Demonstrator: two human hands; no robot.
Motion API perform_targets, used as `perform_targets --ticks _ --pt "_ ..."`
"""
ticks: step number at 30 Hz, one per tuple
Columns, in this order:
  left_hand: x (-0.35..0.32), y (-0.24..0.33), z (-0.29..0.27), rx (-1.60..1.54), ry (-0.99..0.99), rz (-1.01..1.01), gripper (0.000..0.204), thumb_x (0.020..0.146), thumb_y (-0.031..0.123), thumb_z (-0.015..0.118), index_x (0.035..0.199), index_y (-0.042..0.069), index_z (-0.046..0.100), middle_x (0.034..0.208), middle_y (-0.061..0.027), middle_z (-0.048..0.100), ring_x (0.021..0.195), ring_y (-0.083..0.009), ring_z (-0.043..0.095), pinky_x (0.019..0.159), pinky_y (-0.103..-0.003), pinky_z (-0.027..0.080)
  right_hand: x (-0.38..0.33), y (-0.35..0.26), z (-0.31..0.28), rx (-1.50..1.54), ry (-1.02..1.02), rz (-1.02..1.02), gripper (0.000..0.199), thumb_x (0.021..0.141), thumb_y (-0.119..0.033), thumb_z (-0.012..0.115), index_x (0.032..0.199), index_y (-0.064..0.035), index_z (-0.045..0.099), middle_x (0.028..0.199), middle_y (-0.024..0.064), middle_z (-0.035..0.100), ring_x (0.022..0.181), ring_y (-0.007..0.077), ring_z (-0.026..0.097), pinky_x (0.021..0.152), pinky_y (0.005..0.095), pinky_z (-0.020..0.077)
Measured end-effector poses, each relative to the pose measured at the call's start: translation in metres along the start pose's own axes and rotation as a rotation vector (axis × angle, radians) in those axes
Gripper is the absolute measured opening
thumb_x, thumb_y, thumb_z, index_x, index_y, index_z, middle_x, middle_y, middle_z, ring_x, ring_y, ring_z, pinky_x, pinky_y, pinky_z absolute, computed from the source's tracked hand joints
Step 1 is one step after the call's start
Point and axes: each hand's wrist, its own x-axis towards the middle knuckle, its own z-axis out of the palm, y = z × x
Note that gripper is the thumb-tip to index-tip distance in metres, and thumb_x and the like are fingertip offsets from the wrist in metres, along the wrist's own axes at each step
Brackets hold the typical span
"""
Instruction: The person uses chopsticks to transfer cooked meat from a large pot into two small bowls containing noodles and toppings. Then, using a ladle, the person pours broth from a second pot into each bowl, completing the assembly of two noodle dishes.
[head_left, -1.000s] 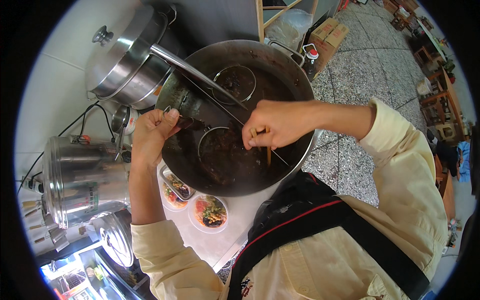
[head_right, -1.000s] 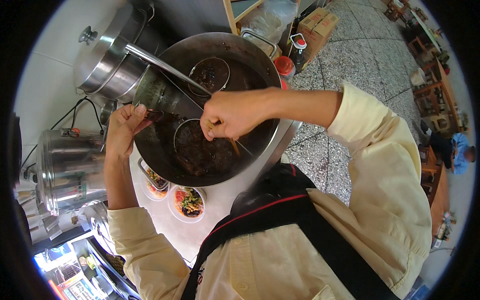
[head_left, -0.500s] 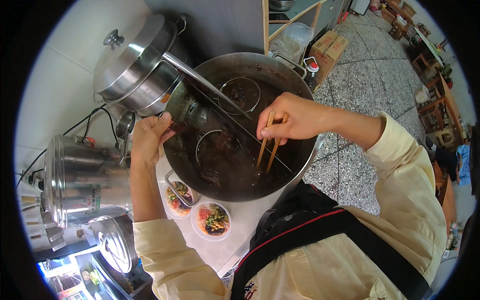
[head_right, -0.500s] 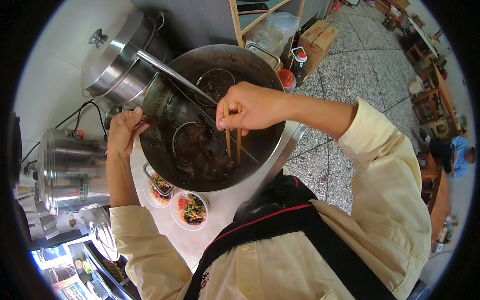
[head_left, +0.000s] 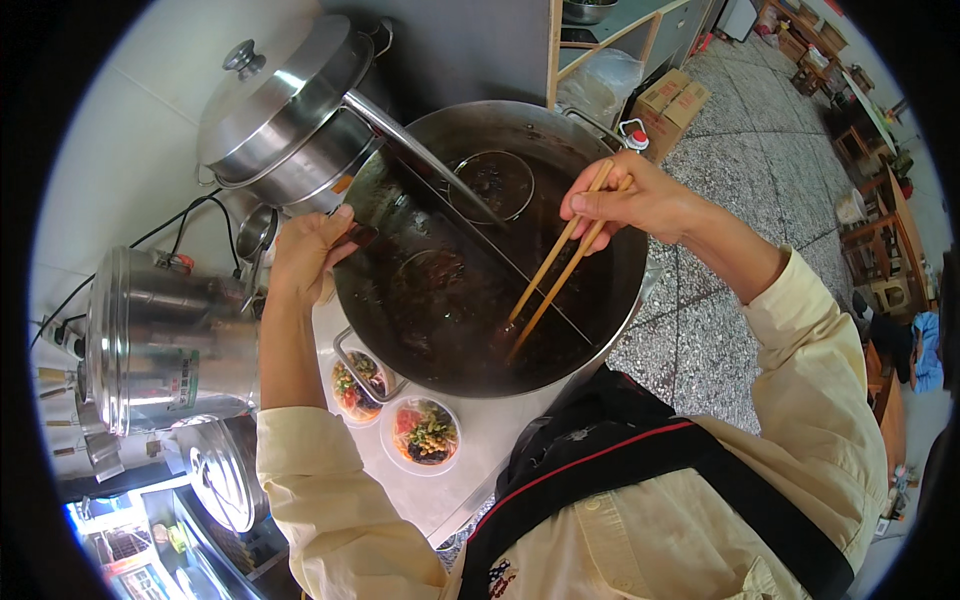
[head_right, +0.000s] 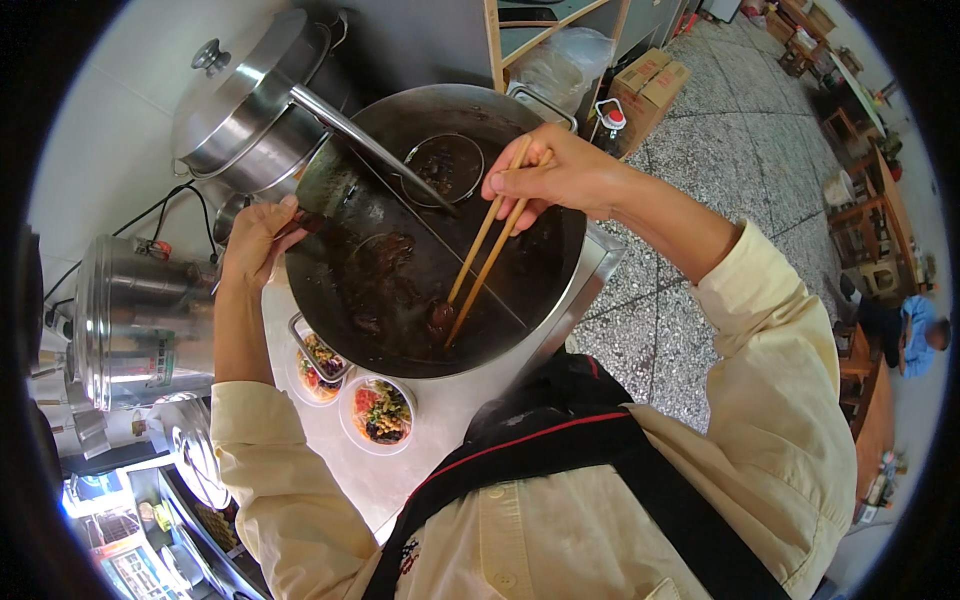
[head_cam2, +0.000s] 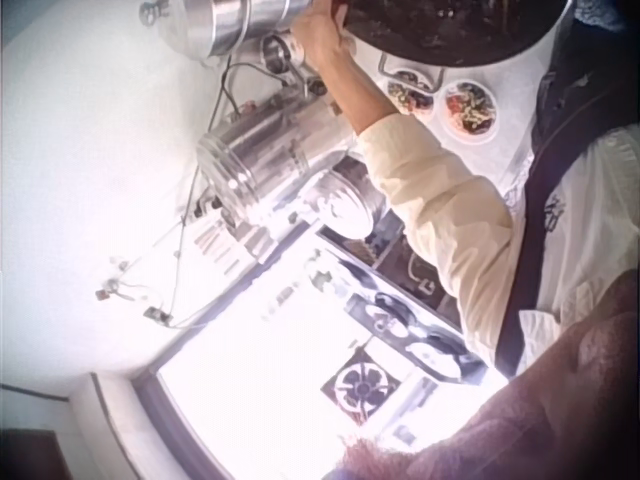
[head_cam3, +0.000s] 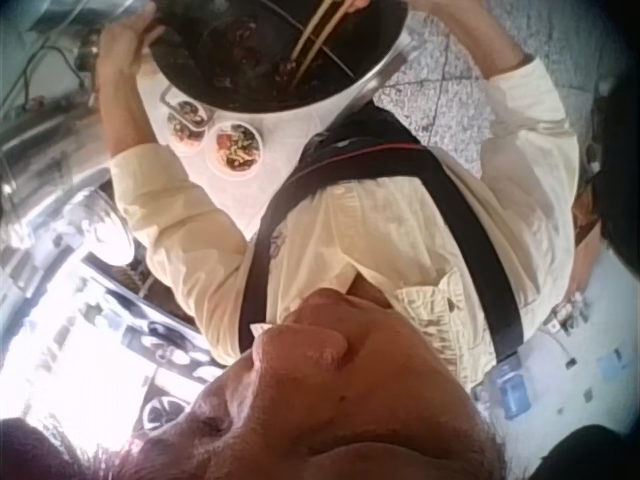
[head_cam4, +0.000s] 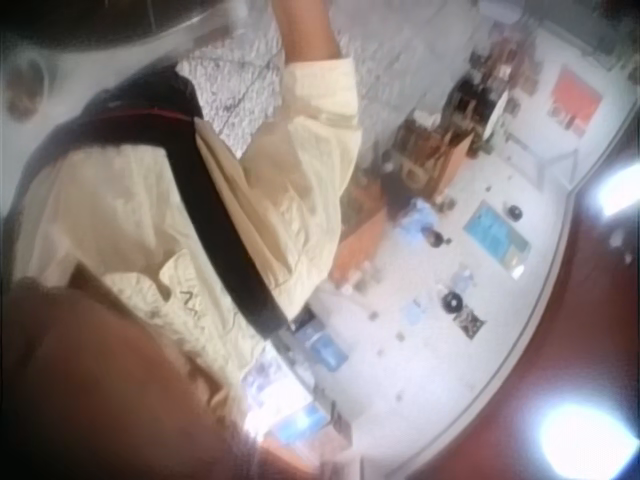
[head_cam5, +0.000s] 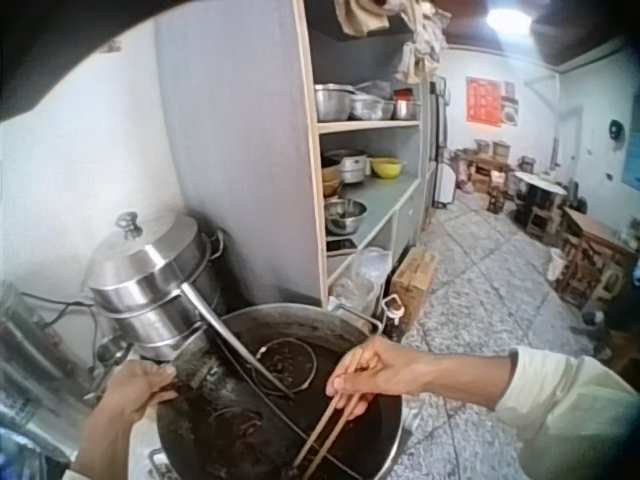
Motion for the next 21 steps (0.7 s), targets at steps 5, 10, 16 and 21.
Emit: perform_targets --ticks 5,10,16,21 --pt "0.009 0.004 0.001 0.076 0.035 -0.005 0.027 0.083 0.022 0.068 0.078 -0.003 0.061 0.078 -0.0078 0.062 0.07 -0.0127 0.06 0.067 -0.024 0.053 -0.005 0.003 -0.011 0.058 0.125 -0.017 0.023 0.087 -0.017 0.062 0.091 0.0061 0.062 0.083 0.0137 0.064 0.074 0.0207 0.066 0.06 0.0289 0.0577" --pt "0.012 0.008 0.016 0.078 0.1 0.002 0.022 0.08 0.017 0.071 0.075 -0.003 0.063 0.076 -0.0071 0.062 0.068 -0.0122 0.059 0.065 -0.023 0.054 -0.007 0.002 -0.019 0.073 0.229 -0.092 0.025 0.087 -0.018 0.061 0.092 0.0058 0.061 0.084 0.0129 0.064 0.076 0.0195 0.066 0.061 0.0277 0.057" --pt "0.026 0.014 0.029 0.116 0.157 0.001 0.018 0.077 0.012 0.071 0.079 -0.005 0.064 0.077 -0.0076 0.062 0.068 -0.0123 0.06 0.06 -0.022 0.055 -0.006 -0.006 -0.027 0.072 0.299 -0.135 0.025 0.088 -0.02 0.06 0.094 0.005 0.06 0.083 0.0133 0.064 0.074 0.02 0.067 0.058 0.0255 0.0553" --pt "0.04 0.015 0.037 0.133 0.206 0.017 0.017 0.074 0.01 0.073 0.08 -0.003 0.065 0.073 -0.0053 0.061 0.063 -0.0122 0.058 0.054 -0.021 0.052 -0.003 -0.012 -0.031 0.017 0.291 -0.147 0.025 0.088 -0.021 0.06 0.093 0.0033 0.06 0.083 0.0133 0.064 0.076 0.0219 0.067 0.059 0.028 0.0556"
